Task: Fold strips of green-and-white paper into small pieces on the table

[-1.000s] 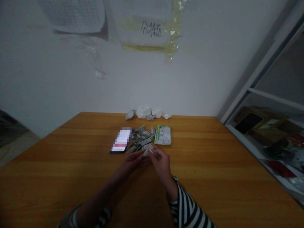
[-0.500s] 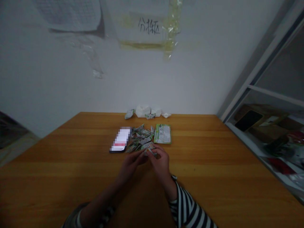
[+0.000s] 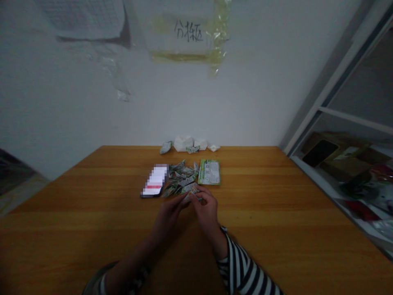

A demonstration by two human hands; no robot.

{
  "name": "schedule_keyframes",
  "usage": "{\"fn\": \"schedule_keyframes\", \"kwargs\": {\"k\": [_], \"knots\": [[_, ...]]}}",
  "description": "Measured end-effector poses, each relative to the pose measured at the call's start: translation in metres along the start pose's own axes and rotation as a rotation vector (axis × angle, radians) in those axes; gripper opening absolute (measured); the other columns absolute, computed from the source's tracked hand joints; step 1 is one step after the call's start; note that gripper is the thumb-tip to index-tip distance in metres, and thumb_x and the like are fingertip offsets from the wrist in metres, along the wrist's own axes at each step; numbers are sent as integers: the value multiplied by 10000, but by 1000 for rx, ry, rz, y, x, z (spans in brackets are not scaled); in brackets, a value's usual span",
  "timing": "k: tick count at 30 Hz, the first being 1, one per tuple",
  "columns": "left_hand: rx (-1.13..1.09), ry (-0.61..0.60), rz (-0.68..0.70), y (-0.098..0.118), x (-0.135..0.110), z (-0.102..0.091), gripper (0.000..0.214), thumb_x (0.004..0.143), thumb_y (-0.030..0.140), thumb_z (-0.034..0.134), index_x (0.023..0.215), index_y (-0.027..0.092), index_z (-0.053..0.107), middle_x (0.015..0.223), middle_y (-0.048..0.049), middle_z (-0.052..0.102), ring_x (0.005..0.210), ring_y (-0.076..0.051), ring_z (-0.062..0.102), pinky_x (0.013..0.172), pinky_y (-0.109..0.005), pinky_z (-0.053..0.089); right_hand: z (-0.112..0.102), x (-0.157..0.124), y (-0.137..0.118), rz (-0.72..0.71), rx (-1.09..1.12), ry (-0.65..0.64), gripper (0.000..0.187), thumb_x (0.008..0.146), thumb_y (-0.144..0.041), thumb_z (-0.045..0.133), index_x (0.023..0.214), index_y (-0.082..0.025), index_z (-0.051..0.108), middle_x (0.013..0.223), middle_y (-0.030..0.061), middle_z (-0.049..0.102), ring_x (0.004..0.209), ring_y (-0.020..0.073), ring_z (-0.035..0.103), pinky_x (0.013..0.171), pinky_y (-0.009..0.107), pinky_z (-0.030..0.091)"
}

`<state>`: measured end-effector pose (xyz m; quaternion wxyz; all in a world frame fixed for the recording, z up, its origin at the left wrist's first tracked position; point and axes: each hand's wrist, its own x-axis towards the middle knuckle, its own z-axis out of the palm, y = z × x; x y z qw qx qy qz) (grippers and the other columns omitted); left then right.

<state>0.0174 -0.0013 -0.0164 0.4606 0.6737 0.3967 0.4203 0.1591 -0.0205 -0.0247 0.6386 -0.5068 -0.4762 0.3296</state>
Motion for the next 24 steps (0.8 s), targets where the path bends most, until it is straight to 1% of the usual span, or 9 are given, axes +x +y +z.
{"fn": "schedule_keyframes", "kwargs": {"k": [3, 8, 10, 12, 14, 16, 18, 19, 24], "knots": [[-133, 42, -57, -1, -1, 4, 315, 847, 350, 586, 1085, 188, 715, 1025, -67, 757, 918, -262, 703, 849, -390, 555, 1, -1, 0, -13, -17, -8, 187, 780, -345, 690, 692, -189, 740, 1042, 104, 692, 1030, 247, 616, 934, 367, 443], [-331, 115, -203, 0, -2, 11, 376, 781, 475, 646, 910, 134, 737, 897, -79, 768, 808, -253, 724, 806, -388, 578, 5, -4, 1, 16, -40, 32, 174, 742, -346, 723, 661, -192, 714, 1059, 105, 681, 1039, 251, 611, 931, 366, 456], [-351, 117, -230, 1, -2, 12, 403, 763, 498, 656, 905, 128, 730, 882, -79, 768, 785, -250, 727, 805, -395, 579, 6, -4, 2, 41, 15, 57, 181, 713, -360, 745, 745, -187, 704, 1028, 96, 688, 1018, 250, 618, 905, 365, 477], [-354, 118, -229, 1, -2, 12, 408, 766, 499, 652, 917, 127, 725, 883, -78, 767, 787, -250, 728, 811, -401, 577, 7, -3, 4, 94, 131, 61, 313, 676, -378, 773, 907, -190, 679, 1005, 82, 698, 961, 240, 639, 857, 358, 508], [-349, 125, -210, -1, -2, 11, 392, 778, 478, 648, 939, 129, 723, 894, -76, 767, 806, -252, 726, 819, -400, 573, 7, -1, 5, 181, 248, 11, 429, 655, -407, 785, 1003, -191, 657, 981, 71, 714, 895, 229, 662, 811, 348, 532], [-320, 134, -186, -3, -2, 10, 365, 789, 446, 647, 965, 134, 721, 900, -72, 768, 825, -255, 722, 815, -392, 573, 6, 1, 5, 282, 312, -96, 424, 658, -452, 773, 962, -168, 689, 913, 69, 732, 822, 228, 676, 762, 344, 547], [-298, 124, -169, -4, -2, 9, 343, 804, 418, 637, 988, 139, 718, 911, -73, 768, 838, -259, 719, 809, -390, 572, 5, 1, 4, 345, 332, -194, 400, 668, -483, 758, 879, -145, 726, 816, 62, 738, 750, 225, 679, 719, 343, 549], [-294, 116, -162, -4, -2, 9, 335, 814, 407, 628, 999, 142, 717, 922, -75, 768, 847, -262, 717, 813, -394, 569, 5, 1, 3, 355, 334, -218, 394, 670, -485, 757, 854, -138, 736, 789, 59, 737, 727, 222, 676, 706, 342, 548], [-246, 137, -140, -4, -1, 9, 322, 826, 393, 614, 1006, 146, 715, 966, -88, 761, 910, -275, 703, 842, -401, 552, 3, 0, -1, 288, 305, -203, 362, 692, -466, 751, 870, -151, 750, 810, 48, 740, 759, 230, 673, 726, 336, 533]]}}
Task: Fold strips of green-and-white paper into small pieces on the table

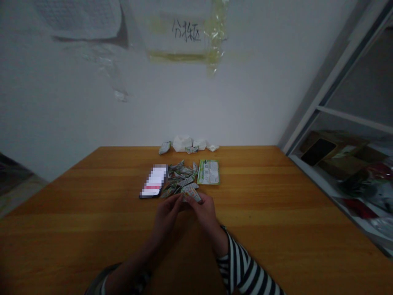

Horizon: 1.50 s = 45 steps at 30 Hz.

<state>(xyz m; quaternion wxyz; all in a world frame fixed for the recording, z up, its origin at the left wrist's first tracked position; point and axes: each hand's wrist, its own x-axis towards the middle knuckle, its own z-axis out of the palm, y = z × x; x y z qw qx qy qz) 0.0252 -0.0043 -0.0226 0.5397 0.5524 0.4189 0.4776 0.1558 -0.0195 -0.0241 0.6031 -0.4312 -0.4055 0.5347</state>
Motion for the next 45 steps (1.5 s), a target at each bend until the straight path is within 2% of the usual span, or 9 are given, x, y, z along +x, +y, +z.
{"fn": "schedule_keyframes", "kwargs": {"k": [9, 13, 19, 25, 31, 33, 37, 40, 45], "knots": [[127, 62, 61, 2, 0, -4, 319, 863, 376, 563, 1027, 134, 693, 995, -97, 752, 889, -255, 703, 798, -363, 563, -3, 3, 6, -116, -123, -37, 407, 803, -549, 604, 931, -186, 735, 883, 54, 733, 814, 251, 669, 759, 348, 533], [336, 129, 207, 3, -2, -6, 277, 883, 326, 537, 1038, 169, 703, 1025, -91, 751, 922, -248, 699, 837, -367, 546, -3, 6, 5, -40, 31, -72, 442, 728, -488, 722, 1059, -198, 682, 951, 41, 728, 814, 212, 680, 784, 330, 536], [440, 86, 390, 5, -7, -4, 275, 869, 239, 541, 1089, 224, 704, 1114, -59, 732, 1099, -263, 640, 1051, -434, 410, -1, 2, 1, 68, 134, -28, 399, 591, -347, 853, 904, -150, 702, 759, 8, 730, 625, 142, 663, 629, 251, 550], [244, 61, 209, 10, -5, -4, 261, 856, 292, 572, 1031, 175, 726, 1028, -79, 758, 900, -251, 713, 807, -341, 564, 1, 0, 1, -34, 96, -32, 331, 688, -366, 788, 916, -141, 706, 816, 35, 747, 710, 174, 692, 687, 276, 565], [48, 68, 90, 17, 4, -10, 286, 812, 330, 623, 1016, 162, 731, 1025, -73, 758, 944, -254, 695, 843, -348, 543, 1, 0, 4, -100, 152, -144, 453, 761, -352, 723, 1164, -190, 593, 957, 55, 742, 769, 205, 721, 761, 348, 576], [16, 61, 46, 17, 6, -10, 300, 785, 355, 652, 992, 156, 740, 984, -73, 766, 902, -255, 703, 808, -344, 551, 2, 0, 5, -99, 137, -143, 430, 768, -350, 711, 1149, -191, 590, 918, 44, 740, 722, 192, 718, 735, 337, 581], [11, 53, -107, 15, 7, -9, 299, 672, 396, 756, 787, 120, 756, 662, -50, 751, 622, -220, 700, 588, -280, 547, 4, -1, 4, -113, -21, -81, 267, 758, -316, 711, 975, -173, 651, 802, 12, 719, 660, 161, 688, 610, 250, 562], [17, 73, -120, 14, 7, -11, 280, 625, 381, 793, 685, 113, 739, 572, -32, 715, 529, -174, 657, 518, -228, 497, 4, -1, 2, -99, -115, -113, 206, 782, -322, 683, 915, -166, 659, 729, 5, 700, 623, 155, 672, 487, 196, 503], [-44, 65, -96, 16, 9, -20, 302, 665, 394, 750, 789, 120, 720, 605, -22, 702, 530, -158, 635, 497, -213, 465, 4, -3, 1, -26, -62, -297, 439, 845, -418, 605, 1217, -195, 540, 958, 63, 708, 739, 196, 703, 491, 228, 520]]}}
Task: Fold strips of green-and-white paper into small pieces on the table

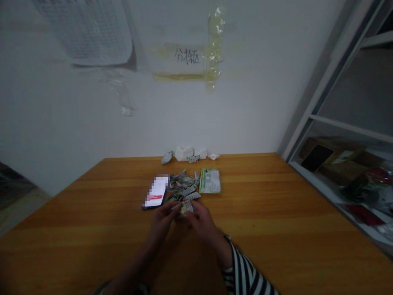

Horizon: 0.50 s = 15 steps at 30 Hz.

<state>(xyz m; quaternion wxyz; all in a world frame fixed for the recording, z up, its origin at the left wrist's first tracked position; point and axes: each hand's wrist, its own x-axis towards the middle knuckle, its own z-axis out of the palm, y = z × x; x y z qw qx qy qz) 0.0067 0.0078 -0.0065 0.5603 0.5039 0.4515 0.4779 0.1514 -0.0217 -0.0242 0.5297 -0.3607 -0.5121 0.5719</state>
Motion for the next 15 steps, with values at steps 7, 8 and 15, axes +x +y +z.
{"fn": "schedule_keyframes", "kwargs": {"k": [7, 8, 15], "knots": [[-32, 4, 62, 8, 6, -9, 400, 743, 414, 668, 1039, 190, 520, 652, 38, 635, 574, -139, 582, 545, -217, 448, -10, -5, -7, 105, -17, -294, 792, 763, -354, 733, 1425, -223, 319, 815, 33, 730, 635, 159, 685, 538, 225, 492], [-17, -39, 61, 9, 6, -11, 407, 741, 412, 670, 1040, 192, 504, 638, 47, 616, 572, -134, 569, 551, -215, 442, -13, -5, -9, 86, -72, -295, 767, 722, -320, 772, 1384, -221, 400, 815, 34, 733, 638, 155, 678, 534, 213, 477], [50, -329, -7, 10, 6, -13, 450, 748, 429, 670, 1088, 188, 501, 535, 102, 482, 486, -92, 453, 488, -179, 339, -20, -4, -9, -160, -361, -117, 130, 728, -265, 742, 845, -221, 777, 740, 31, 735, 604, 145, 644, 545, 234, 498]]}}
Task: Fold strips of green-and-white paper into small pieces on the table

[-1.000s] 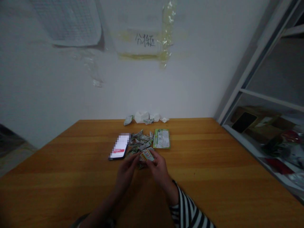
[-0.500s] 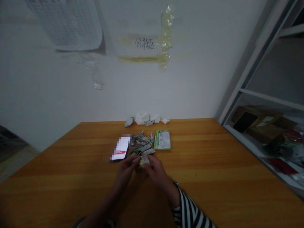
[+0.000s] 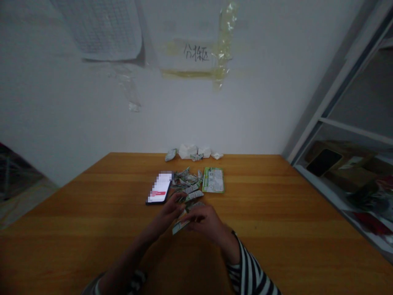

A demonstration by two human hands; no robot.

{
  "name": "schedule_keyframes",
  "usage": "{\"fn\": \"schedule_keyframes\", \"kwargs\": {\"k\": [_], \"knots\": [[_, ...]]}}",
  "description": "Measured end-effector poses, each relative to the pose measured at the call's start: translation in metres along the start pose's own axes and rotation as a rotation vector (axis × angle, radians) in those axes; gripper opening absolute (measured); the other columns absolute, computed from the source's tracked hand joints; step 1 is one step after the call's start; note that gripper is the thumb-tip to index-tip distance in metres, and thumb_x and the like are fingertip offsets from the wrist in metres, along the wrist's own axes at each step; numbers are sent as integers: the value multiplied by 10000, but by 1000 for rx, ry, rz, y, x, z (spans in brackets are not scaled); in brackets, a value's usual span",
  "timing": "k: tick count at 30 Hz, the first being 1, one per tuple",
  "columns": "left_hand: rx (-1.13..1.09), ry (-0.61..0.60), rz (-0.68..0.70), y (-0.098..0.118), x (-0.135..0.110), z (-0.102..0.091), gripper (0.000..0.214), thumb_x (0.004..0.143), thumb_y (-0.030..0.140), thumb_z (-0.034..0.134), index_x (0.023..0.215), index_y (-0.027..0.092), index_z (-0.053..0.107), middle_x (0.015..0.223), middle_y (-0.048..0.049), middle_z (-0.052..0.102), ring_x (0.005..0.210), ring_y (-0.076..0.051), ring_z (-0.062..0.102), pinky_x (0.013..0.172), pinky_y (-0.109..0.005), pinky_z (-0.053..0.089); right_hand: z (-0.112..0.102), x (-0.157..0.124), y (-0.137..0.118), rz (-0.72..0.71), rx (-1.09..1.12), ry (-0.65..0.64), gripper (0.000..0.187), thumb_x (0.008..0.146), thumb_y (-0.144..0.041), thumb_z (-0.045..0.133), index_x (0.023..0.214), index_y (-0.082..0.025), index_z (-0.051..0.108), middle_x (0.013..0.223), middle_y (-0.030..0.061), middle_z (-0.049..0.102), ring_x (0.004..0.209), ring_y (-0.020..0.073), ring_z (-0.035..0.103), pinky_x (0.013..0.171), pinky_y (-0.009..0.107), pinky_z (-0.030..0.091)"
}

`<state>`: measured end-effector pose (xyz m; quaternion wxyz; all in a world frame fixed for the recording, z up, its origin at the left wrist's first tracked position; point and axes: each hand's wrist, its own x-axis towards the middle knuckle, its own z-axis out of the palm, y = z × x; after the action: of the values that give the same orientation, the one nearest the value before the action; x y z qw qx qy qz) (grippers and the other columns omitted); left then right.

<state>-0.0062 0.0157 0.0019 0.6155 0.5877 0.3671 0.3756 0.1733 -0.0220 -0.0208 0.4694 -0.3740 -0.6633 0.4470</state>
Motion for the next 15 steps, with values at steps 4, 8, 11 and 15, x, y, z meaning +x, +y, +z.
{"fn": "schedule_keyframes", "kwargs": {"k": [4, 8, 11, 15], "knots": [[-97, 95, -41, 4, 0, 6, 444, 748, 472, 660, 1063, 184, 537, 592, 62, 575, 513, -107, 518, 507, -193, 388, 11, 1, 1, 81, 123, 249, 69, 724, -222, 717, 747, -224, 781, 686, 29, 748, 573, 177, 685, 550, 280, 559], [-65, 131, 15, 7, -1, 11, 380, 770, 514, 628, 920, 166, 662, 703, 2, 653, 620, -142, 582, 570, -220, 446, 14, 1, -2, 99, 210, 414, 65, 713, -211, 710, 725, -209, 773, 643, 34, 747, 565, 195, 700, 543, 292, 573], [-61, 99, -9, 4, -1, 12, 312, 743, 455, 690, 810, 151, 713, 755, -28, 697, 688, -164, 608, 633, -233, 461, 11, 1, -4, 58, 129, 445, 117, 684, -146, 703, 748, -213, 774, 664, 21, 744, 529, 155, 668, 509, 244, 547], [-122, -4, -43, 4, -3, 8, 286, 739, 402, 719, 876, 151, 719, 820, -41, 714, 722, -167, 622, 681, -242, 460, 7, 1, -5, 87, 162, 368, 286, 646, -101, 691, 900, -218, 754, 589, -33, 685, 438, 98, 581, 415, 178, 470]]}}
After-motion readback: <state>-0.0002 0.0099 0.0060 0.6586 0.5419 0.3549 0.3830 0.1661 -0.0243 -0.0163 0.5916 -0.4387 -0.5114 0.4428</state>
